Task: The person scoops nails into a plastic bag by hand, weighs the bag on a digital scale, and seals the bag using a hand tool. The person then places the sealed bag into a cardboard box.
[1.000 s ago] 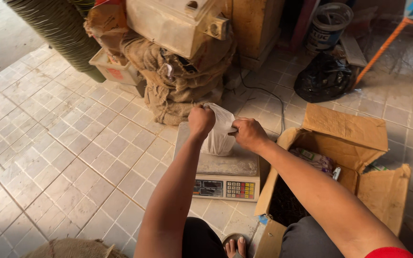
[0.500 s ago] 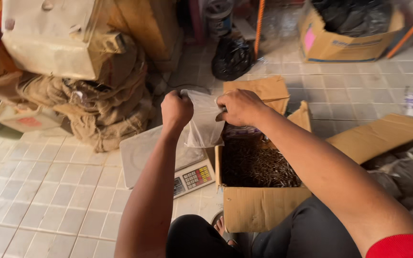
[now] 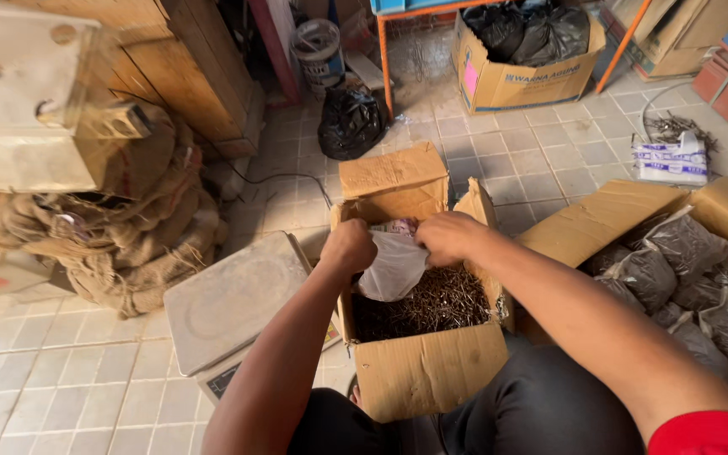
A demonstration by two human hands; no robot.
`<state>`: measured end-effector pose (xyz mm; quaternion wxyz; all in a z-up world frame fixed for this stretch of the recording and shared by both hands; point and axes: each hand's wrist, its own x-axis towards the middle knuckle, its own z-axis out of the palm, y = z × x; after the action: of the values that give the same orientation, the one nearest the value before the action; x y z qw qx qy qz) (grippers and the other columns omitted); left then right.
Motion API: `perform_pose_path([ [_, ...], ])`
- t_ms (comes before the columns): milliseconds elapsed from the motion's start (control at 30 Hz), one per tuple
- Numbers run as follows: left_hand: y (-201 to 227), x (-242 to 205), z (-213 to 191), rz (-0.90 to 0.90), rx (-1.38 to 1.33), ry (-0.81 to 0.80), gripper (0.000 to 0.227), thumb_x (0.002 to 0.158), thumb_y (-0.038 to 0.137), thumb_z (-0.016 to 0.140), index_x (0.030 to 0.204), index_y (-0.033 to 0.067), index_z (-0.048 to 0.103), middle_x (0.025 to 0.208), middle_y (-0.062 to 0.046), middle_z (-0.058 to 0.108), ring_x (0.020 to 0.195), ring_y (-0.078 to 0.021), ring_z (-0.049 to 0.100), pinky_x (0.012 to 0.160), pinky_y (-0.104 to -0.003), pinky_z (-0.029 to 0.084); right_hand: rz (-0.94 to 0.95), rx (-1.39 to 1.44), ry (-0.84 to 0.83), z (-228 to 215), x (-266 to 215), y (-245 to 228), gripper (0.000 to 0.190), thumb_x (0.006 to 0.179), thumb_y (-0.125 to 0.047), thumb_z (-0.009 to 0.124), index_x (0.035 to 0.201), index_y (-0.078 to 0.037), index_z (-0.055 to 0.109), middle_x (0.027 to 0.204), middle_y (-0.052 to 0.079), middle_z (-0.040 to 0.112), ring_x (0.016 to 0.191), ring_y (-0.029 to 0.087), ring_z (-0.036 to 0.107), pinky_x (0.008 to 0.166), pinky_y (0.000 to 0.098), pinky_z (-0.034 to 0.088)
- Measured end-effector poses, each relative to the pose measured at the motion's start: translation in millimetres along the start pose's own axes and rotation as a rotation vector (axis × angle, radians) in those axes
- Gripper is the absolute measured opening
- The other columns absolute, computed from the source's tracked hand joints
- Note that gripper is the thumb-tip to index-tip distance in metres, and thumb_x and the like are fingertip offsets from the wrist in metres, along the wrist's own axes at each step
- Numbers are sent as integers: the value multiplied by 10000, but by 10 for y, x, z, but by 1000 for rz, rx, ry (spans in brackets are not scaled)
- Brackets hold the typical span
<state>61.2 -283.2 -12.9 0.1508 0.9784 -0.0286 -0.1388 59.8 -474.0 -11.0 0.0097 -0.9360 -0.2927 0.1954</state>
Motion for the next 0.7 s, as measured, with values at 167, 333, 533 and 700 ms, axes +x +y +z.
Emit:
perform_pose_path([
  [167, -163, 303, 549, 53, 75, -88, 281, 701, 189, 499, 851, 25, 671, 832, -166, 662, 838, -327, 645, 710, -417, 543, 74, 116, -45, 173, 2, 145, 104, 749, -214, 667, 689, -133, 640, 633, 18, 601, 641, 182, 588, 667, 308, 481],
  [333, -268, 321, 422, 78, 113, -100, 297, 693, 188, 489, 857, -7, 641, 835, -180, 658, 829, -338, 646, 702, -416, 542, 55, 344, 22, -18, 21, 64, 240, 668, -243, 727, 689, -42, 598, 690, 157, 618, 762, 360, 606, 674, 463, 453],
  [533, -336, 340, 551, 16, -128, -78, 308, 731, 191, 462, 866, -9, 653, 800, -209, 643, 796, -381, 638, 665, -438, 537, 289, 563, -81, -131, 53, -286, 661, 733, -452, 696, 1226, -68, 477, 1216, 200, 521, 1134, 343, 493, 934, 466, 425],
  [700, -393, 277, 529, 75, -98, -86, 255, 692, 175, 545, 840, 5, 663, 754, -195, 637, 758, -366, 644, 646, -421, 548, 325, 344, -41, 215, 360, -190, 245, 793, -196, 591, 956, -32, 672, 878, 148, 653, 854, 282, 636, 763, 385, 506],
])
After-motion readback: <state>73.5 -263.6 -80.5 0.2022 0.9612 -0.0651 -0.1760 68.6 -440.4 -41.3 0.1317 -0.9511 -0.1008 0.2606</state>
